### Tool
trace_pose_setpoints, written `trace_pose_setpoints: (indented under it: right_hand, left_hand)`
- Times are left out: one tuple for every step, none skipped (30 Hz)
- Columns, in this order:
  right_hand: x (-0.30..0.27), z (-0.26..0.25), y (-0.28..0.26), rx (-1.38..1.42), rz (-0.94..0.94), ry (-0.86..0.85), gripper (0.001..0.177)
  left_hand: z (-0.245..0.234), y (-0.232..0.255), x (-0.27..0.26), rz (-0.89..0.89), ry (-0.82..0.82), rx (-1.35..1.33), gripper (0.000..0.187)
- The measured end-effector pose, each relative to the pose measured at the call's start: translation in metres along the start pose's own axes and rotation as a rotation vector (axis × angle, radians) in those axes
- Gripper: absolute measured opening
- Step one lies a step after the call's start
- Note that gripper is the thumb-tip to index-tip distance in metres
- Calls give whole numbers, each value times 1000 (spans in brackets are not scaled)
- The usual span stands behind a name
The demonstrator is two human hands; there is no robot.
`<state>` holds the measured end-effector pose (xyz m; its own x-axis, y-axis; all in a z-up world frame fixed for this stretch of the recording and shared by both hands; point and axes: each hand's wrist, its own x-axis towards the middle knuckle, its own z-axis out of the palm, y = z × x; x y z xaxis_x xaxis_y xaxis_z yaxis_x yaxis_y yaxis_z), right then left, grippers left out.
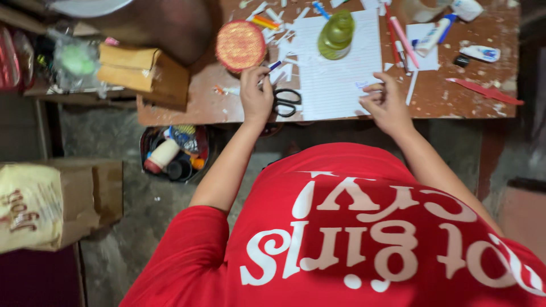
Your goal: The person organizes items on a cluttered table, writes on a piece of paper with a blue marker, and applies glue to a small paper strip. They then use scissors to cut the paper and attach the strip to a small, round, red decorative box.
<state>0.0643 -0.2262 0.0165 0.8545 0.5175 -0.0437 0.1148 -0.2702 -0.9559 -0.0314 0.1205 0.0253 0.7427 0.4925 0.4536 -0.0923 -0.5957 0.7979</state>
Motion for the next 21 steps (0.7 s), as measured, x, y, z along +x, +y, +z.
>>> trace_pose_setpoints:
  right_hand:
    - [-4, -3, 6, -38, -3, 3, 65]
    - [-5, -5, 10, -34, -9, -7, 65]
    - [-5, -5, 12, -31, -15, -18, 65]
    - [-5, -1, 13, -28, -16, -24, 65]
    - [-4, 4, 10, -86, -21, -31, 62]
    - [-4, 6, 5, -145, -26, -35, 60]
    - [-2, 9, -3, -204, -33, -38, 58]
    - [2, 13, -12, -277, -61, -69, 55]
    - [8, 22, -21, -351, -90, -99, 52]
    - [15, 33, -31, -425, -119, -123, 50]
    - [25, 49, -39, -461, -183, -175, 47]
    - [35, 66, -46, -495, -244, -226, 45]
    - [44, 82, -53, -564, -370, -272, 40]
    - [53, 98, -60, -632, -498, -318, 36]
    - [59, 116, -65, -640, -523, -355, 34]
    - [63, 132, -69, -648, -547, -391, 32]
    - [68, 145, -72, -693, -570, -384, 32]
    - [71, 156, -72, -738, -589, -373, 33]
    - [75, 166, -71, -783, -608, -361, 34]
    - [77, 174, -69, -814, -587, -344, 28]
    - [79, 182, -65, -845, -566, -327, 23]
  left_hand:
    - [-4, -9, -4, 30, -1, 52, 21]
    - [-6, -17, -7, 41, 1, 64, 20]
    - [-5, -21, -10, 52, 3, 77, 20]
    - [-2, -25, -13, 61, 0, 86, 19]
    - [1, -27, -13, 34, 20, 82, 19]
    - [5, -29, -12, 9, 39, 74, 19]
    - [4, -29, -13, -16, 58, 66, 19]
    - [3, -27, -15, 9, 66, 96, 19]
    - [1, -24, -15, 35, 73, 126, 20]
    - [-1, -21, -14, 65, 78, 151, 20]
    - [-7, -18, -14, 49, 79, 150, 20]
    - [-14, -14, -17, 34, 77, 147, 20]
    - [-22, -11, -21, 18, 75, 144, 19]
    - [-31, -10, -22, 22, 98, 182, 20]
    - [-41, -9, -24, 26, 120, 220, 21]
    - [-51, -7, -26, 30, 141, 258, 21]
    - [-59, -5, -28, 8, 157, 241, 20]
    - [-66, -1, -30, -13, 169, 223, 18]
    - [-72, 2, -32, -33, 180, 205, 17]
    - [-76, 7, -34, -74, 173, 160, 17]
    - [-80, 12, -36, -115, 165, 115, 16]
